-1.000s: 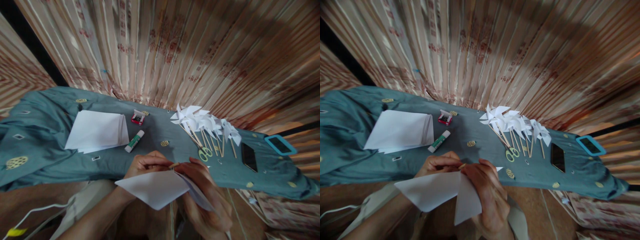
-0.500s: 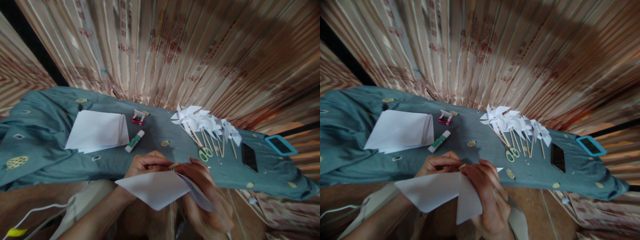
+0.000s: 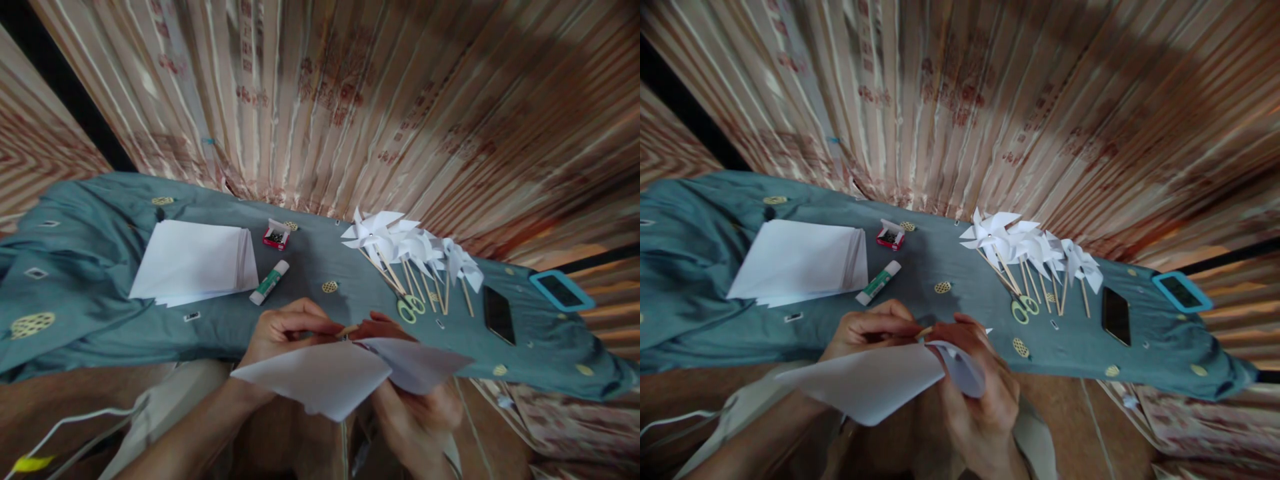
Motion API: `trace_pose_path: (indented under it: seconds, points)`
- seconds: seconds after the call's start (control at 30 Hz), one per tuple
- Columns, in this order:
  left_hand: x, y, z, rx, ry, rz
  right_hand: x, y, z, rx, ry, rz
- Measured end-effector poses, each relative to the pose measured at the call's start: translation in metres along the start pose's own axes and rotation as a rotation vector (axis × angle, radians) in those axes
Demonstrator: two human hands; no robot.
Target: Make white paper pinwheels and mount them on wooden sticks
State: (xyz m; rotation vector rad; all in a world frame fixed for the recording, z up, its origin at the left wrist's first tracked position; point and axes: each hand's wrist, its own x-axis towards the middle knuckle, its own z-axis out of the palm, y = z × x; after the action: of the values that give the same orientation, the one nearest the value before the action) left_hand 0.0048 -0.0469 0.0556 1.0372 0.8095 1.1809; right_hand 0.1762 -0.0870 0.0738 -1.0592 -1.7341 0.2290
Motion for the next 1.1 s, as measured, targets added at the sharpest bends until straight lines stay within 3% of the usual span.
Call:
trace_pose_path:
  seconds: [0.3,0.47,0.77,0.93,1.1]
  points:
    - [-0.002,0.002,0.000,0.100,0.088,0.128,0.003,0.003,0.009,0.061,0.063,0.185]
    - [-0.002,0.003,-0.004,0.233,0.115,0.187,0.004,0.010,0.023,0.254,0.068,0.468]
    - [0.015,-0.032,-0.016,0.366,0.213,0.038,0.011,0.042,0.051,0.450,-0.030,0.825]
    - [0.024,-0.049,-0.021,0.324,0.248,-0.089,0.012,0.055,0.057,0.463,-0.059,0.861]
    - [0.028,-0.052,-0.022,0.274,0.223,-0.095,0.014,0.066,0.061,0.521,-0.138,0.848]
